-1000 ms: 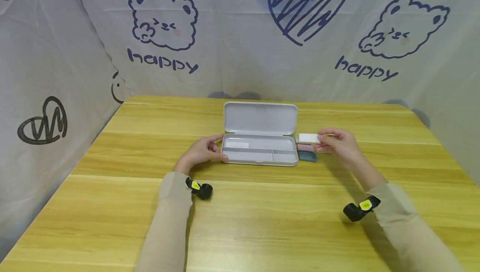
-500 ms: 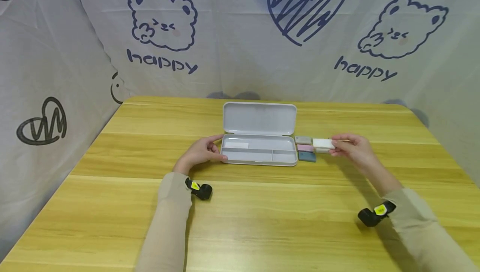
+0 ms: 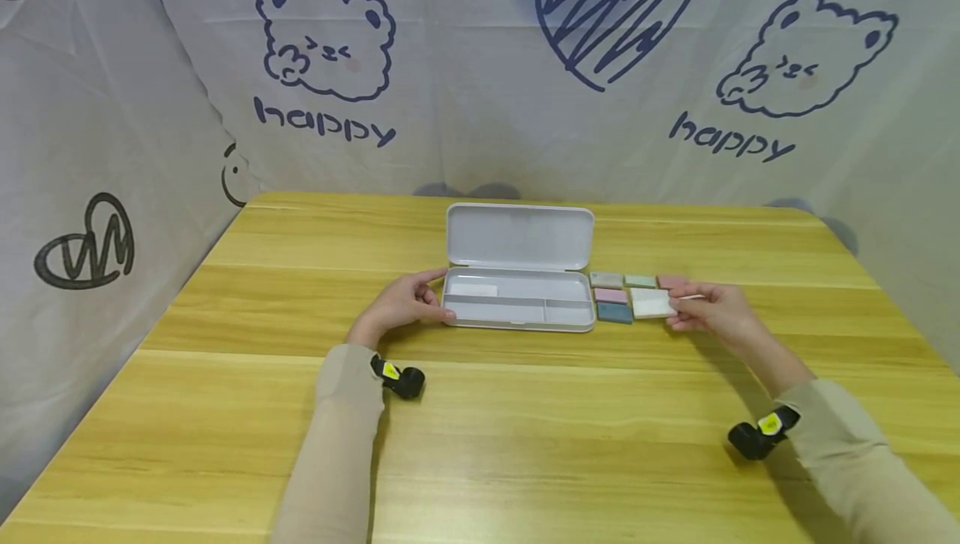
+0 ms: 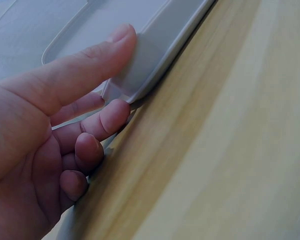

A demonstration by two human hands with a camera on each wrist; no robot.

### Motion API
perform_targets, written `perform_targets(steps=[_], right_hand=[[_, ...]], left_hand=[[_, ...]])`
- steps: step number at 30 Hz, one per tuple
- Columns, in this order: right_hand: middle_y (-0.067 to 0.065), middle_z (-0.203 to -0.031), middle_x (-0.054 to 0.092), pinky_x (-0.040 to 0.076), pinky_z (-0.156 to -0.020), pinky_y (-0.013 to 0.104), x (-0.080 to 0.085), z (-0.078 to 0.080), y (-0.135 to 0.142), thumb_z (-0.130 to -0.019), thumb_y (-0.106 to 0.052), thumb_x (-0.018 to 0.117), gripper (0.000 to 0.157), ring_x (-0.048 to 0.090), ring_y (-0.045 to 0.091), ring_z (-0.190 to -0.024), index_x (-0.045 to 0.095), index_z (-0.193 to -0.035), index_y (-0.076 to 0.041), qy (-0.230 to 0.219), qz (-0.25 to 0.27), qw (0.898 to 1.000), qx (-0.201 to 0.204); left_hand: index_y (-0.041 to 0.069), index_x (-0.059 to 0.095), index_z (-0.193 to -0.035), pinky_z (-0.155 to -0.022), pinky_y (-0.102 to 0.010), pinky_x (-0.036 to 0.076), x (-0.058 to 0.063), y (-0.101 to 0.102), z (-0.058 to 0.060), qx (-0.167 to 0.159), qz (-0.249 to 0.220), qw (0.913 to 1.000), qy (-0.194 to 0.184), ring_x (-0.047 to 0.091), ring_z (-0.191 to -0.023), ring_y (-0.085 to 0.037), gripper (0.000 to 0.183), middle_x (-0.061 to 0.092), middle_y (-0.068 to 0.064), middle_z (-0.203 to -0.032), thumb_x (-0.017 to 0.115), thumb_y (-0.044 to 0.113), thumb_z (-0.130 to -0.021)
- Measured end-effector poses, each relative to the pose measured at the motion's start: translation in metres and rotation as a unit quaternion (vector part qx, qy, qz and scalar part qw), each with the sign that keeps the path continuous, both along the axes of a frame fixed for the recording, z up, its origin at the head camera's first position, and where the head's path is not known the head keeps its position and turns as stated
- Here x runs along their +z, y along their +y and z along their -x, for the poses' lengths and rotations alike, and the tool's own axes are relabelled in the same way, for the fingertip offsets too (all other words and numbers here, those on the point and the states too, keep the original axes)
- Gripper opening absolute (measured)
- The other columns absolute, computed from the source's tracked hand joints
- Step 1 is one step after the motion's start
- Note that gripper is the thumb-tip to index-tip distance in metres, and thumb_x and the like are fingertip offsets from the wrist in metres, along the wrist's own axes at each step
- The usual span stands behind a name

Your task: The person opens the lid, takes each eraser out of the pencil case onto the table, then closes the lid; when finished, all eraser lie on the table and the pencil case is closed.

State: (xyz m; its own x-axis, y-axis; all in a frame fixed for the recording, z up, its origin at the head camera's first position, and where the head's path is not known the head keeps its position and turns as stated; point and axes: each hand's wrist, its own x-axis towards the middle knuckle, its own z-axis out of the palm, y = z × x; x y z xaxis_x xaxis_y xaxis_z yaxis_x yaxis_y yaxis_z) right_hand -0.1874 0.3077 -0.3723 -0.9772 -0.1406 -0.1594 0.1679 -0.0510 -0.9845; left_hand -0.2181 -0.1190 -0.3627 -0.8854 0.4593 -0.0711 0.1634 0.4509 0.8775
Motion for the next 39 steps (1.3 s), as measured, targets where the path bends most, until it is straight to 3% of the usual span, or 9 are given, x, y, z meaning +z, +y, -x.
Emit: perform_targets(steps=[8, 11, 13, 16, 19, 30, 37, 39], right_hand=[[0.007, -0.071, 0.062, 0.050, -0.060, 0.027, -0.005, 0.001, 0.001, -0.085, 0.009, 0.052, 0.017, 0.062, 0.016, -0.061, 0.062, -0.082, -0.005, -0.004, -0.028, 1.000, 0.015], [0.005, -0.073, 0.063, 0.050, -0.061, 0.028, -0.006, 0.002, 0.004, -0.083, 0.009, 0.056, 0.011, 0.062, 0.015, -0.064, 0.059, -0.088, 0.000, 0.008, -0.075, 0.997, 0.028], [0.005, -0.075, 0.062, 0.051, -0.061, 0.029, -0.007, 0.002, 0.006, -0.080, 0.008, 0.059, 0.014, 0.061, 0.014, -0.066, 0.056, -0.094, 0.007, 0.020, -0.124, 0.991, 0.035], [0.005, -0.078, 0.060, 0.051, -0.061, 0.029, -0.008, 0.003, 0.006, -0.077, 0.006, 0.064, 0.031, 0.060, 0.012, -0.067, 0.049, -0.102, 0.017, 0.036, -0.192, 0.980, 0.036], [0.006, -0.078, 0.059, 0.051, -0.061, 0.029, -0.009, 0.003, 0.006, -0.077, 0.005, 0.065, 0.039, 0.059, 0.010, -0.066, 0.045, -0.105, 0.022, 0.049, -0.227, 0.972, 0.036], [0.009, -0.078, 0.060, 0.050, -0.058, 0.028, -0.008, 0.003, 0.004, -0.078, 0.005, 0.064, 0.033, 0.058, 0.009, -0.064, 0.051, -0.103, 0.022, 0.073, -0.300, 0.951, 0.033], [0.011, -0.079, 0.062, 0.049, -0.055, 0.027, -0.005, 0.003, 0.002, -0.077, 0.002, 0.065, 0.031, 0.057, 0.009, -0.062, 0.054, -0.100, 0.020, 0.087, -0.335, 0.938, 0.033], [0.013, -0.080, 0.062, 0.049, -0.055, 0.027, -0.003, 0.003, 0.002, -0.078, 0.000, 0.065, 0.030, 0.057, 0.010, -0.062, 0.055, -0.099, 0.019, 0.089, -0.351, 0.932, 0.033]], left_hand=[[-0.004, 0.034, -0.135, -0.060, -0.025, 0.034, -0.001, -0.001, 0.001, 0.000, 0.005, 1.0000, 0.003, 0.044, -0.061, -0.011, 0.074, 0.055, -0.010, -0.072, 0.073, 0.007, -0.073], [-0.004, 0.034, -0.135, -0.061, -0.025, 0.034, 0.000, -0.001, 0.001, 0.000, 0.005, 1.0000, 0.002, 0.044, -0.061, -0.011, 0.074, 0.055, -0.010, -0.072, 0.073, 0.007, -0.073], [-0.004, 0.034, -0.135, -0.061, -0.025, 0.034, 0.000, -0.001, 0.001, 0.000, 0.006, 1.0000, 0.002, 0.043, -0.061, -0.011, 0.074, 0.055, -0.010, -0.072, 0.073, 0.007, -0.073], [-0.004, 0.034, -0.135, -0.061, -0.025, 0.034, 0.000, -0.001, 0.001, 0.001, 0.006, 1.0000, 0.001, 0.043, -0.061, -0.010, 0.074, 0.055, -0.009, -0.071, 0.073, 0.007, -0.073], [-0.004, 0.034, -0.135, -0.060, -0.025, 0.034, 0.000, -0.001, 0.001, 0.000, 0.005, 1.0000, 0.003, 0.043, -0.061, -0.010, 0.074, 0.055, -0.009, -0.071, 0.072, 0.007, -0.073], [-0.005, 0.033, -0.135, -0.060, -0.024, 0.034, -0.003, -0.001, 0.003, -0.004, 0.002, 1.0000, 0.007, 0.043, -0.060, -0.010, 0.074, 0.055, -0.009, -0.070, 0.073, 0.007, -0.073], [0.005, 0.035, -0.137, -0.059, -0.025, 0.035, -0.034, -0.007, 0.025, 0.006, 0.002, 1.0000, 0.007, 0.045, -0.062, -0.012, 0.079, 0.055, -0.005, -0.070, 0.077, 0.016, -0.070], [0.006, 0.036, -0.137, -0.059, -0.025, 0.035, -0.035, -0.007, 0.025, 0.009, 0.004, 0.9999, 0.005, 0.045, -0.062, -0.013, 0.079, 0.055, -0.005, -0.070, 0.077, 0.016, -0.070]])
